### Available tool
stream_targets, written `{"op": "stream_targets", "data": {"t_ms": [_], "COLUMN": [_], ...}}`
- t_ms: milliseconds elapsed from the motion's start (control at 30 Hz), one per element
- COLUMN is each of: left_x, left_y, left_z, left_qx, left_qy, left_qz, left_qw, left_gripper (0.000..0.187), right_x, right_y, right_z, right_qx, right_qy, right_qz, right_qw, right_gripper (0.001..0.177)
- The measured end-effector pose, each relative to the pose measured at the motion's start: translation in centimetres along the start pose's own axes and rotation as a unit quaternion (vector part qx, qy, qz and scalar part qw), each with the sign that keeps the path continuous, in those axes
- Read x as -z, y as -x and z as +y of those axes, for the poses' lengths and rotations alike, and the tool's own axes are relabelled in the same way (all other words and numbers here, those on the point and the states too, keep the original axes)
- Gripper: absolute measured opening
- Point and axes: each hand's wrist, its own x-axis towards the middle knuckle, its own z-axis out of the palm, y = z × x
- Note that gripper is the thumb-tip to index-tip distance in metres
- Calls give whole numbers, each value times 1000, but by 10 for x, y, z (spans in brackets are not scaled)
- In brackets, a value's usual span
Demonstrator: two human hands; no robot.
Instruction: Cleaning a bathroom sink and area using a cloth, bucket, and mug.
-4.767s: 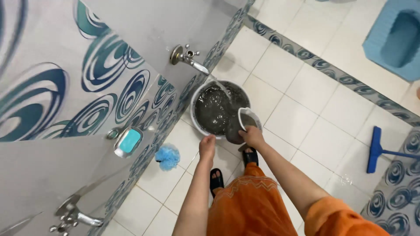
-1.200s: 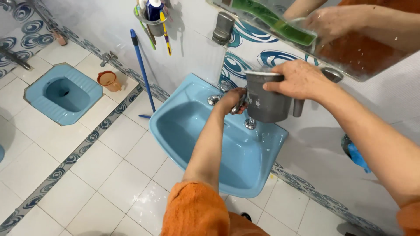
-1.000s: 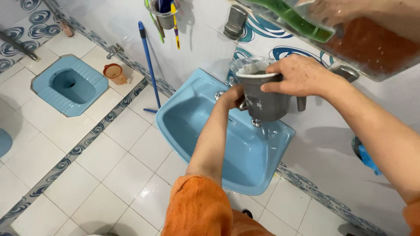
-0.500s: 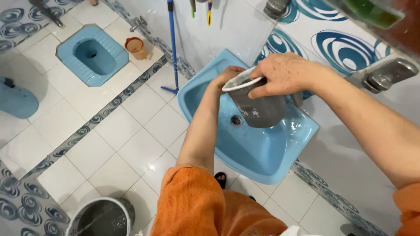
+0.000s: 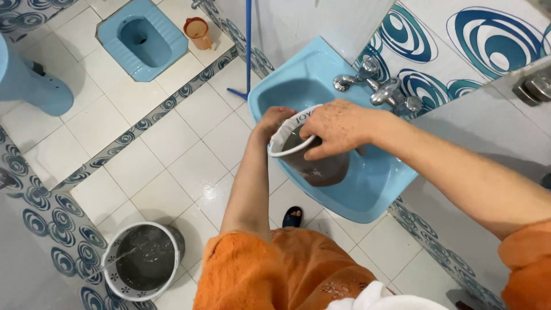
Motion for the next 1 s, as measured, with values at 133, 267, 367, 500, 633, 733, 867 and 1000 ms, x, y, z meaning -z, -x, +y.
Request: {"op": "stream_targets", "data": {"t_ms": [133,267,367,500,633,733,867,1000], "left_x": [-9,-104,-178,-253,-273,-271,-259,-256], "left_y": [-42,8,38,57,5,3,-3,-23], "left_z": [-153,-189,-167,-78,-43,13,58,79], "left_qx": [22,100,-15,-63,113,37,-144,-370], "left_qy": [62,-5,-214,-369,-21,60,11,-380], "left_qz": [-58,-88,-157,-206,-175,-73,11,123], "left_qw": [996,991,964,904,978,995,989,839], "left_gripper": [25,30,34,30,31,57,68,57], "right_x": [-32,-64,-78,-69,-49,-21,23,33], "right_y": [36,91,136,181,201,204,203,198], "right_z": [-13,-8,7,38,88,115,125,163], "right_qx": [20,-31,-66,-178,-234,-271,-315,-272], "right_qy": [-31,-73,-99,-132,-170,-174,-237,-340], "right_qz": [-27,-112,-134,-169,-114,-52,13,79], "right_qw": [999,990,984,961,950,945,919,897], "right_gripper": [40,41,42,46,53,60,54,43]}}
